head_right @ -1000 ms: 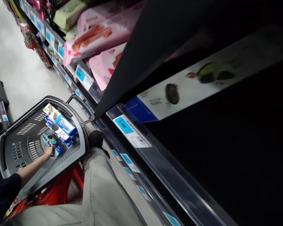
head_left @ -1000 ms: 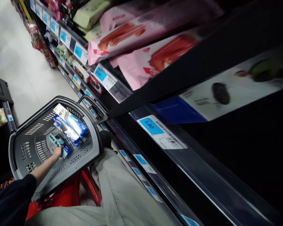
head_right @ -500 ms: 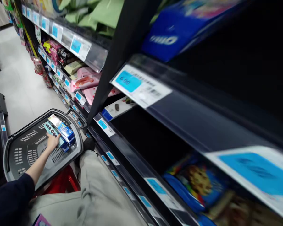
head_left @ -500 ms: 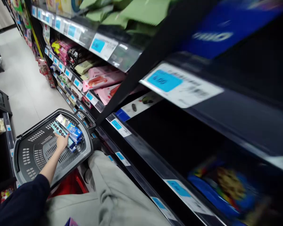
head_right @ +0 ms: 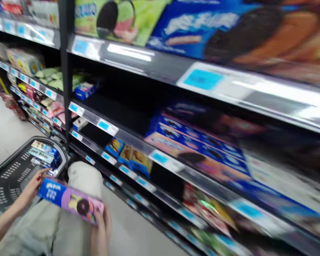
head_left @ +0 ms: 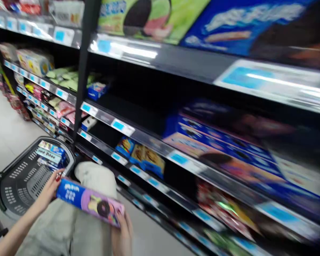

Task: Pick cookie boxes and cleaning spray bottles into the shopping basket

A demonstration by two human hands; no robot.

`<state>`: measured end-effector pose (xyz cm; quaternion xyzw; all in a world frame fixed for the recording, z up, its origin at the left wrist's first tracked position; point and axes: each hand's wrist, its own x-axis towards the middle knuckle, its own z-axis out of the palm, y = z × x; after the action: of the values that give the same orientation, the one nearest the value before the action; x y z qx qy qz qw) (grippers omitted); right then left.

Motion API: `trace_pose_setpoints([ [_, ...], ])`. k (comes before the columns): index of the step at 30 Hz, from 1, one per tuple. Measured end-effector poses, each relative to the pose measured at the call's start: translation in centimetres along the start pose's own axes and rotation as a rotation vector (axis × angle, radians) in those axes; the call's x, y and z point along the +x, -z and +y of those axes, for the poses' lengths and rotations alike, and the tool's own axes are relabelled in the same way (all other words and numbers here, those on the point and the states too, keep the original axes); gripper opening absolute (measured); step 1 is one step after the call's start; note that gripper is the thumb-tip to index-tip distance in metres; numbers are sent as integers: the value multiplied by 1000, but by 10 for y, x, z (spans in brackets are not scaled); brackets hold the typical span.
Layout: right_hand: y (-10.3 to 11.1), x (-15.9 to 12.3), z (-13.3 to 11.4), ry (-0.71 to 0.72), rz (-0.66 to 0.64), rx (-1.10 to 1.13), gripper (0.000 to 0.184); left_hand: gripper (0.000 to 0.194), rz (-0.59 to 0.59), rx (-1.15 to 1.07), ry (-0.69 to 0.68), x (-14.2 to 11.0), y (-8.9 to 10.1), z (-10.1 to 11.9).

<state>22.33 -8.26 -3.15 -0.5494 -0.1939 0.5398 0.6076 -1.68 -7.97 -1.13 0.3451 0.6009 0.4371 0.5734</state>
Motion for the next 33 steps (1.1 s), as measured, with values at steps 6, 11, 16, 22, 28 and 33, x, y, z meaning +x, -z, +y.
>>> trace_pose_setpoints([
  [6, 43, -36, -13, -113, 120, 114, 36, 69, -152, 93, 86, -6, -34, 31],
  [11, 79, -52, -32, 8, 223, 165, 47, 60, -388, 118, 59, 5, -78, 46],
  [16, 104, -76, -54, 219, 397, 179, 43, 59, -619, 250, 17, 16, -131, 69],
  [22, 124, -113, -66, 373, 516, 123, 47, 57, -784, 200, 25, 11, -156, 43],
  [28, 146, -144, -53, 367, 516, 65, 44, 56, -900, 223, 99, 1, -153, 21],
  [33, 154, -148, -45, 345, 468, 8, 47, 54, -965, 117, 154, 1, -140, 3],
])
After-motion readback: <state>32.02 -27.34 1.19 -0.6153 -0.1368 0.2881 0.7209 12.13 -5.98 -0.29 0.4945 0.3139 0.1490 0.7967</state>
